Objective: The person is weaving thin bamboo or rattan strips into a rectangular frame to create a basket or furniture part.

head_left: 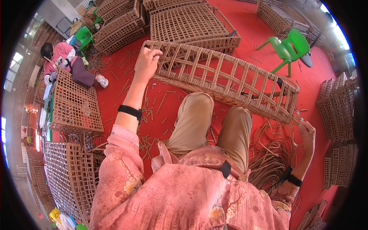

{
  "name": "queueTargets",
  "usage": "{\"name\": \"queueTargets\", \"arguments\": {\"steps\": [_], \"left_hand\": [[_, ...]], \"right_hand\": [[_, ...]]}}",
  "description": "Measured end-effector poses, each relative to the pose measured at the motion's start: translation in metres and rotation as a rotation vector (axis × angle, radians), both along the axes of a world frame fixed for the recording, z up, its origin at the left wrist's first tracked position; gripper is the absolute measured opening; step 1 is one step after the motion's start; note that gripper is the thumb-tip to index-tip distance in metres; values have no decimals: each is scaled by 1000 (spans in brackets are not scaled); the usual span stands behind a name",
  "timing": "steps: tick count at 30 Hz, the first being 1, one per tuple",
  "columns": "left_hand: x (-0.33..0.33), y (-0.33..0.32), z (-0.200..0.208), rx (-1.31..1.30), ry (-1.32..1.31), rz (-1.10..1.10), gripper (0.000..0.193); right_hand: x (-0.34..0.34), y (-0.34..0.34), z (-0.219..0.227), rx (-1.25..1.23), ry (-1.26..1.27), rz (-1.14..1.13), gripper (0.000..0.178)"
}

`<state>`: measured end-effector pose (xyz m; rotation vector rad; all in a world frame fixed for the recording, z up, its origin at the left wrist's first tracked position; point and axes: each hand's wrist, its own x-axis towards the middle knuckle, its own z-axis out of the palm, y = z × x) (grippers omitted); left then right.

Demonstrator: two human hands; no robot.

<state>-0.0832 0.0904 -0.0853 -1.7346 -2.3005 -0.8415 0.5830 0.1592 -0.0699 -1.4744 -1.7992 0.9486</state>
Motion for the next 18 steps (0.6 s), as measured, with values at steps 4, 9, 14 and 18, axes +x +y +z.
{"name": "queueTargets", "arguments": {"steps": [4, 9, 14, 18], "left_hand": [[-20, 1, 7, -9, -270, -40, 29], [-28, 0, 34, -248, -218, -88, 39], [-58, 7, 39, -385, -625, -210, 42], [-68, 6, 42, -343, -780, -251, 36]], "right_hand": [[-15, -2, 4, -1, -13, -22, 11], [-22, 3, -10, 28, 37, -13, 12], [-29, -1, -7, 15, -10, -60, 15], [-43, -11, 2, -3, 6, -91, 17]]}}
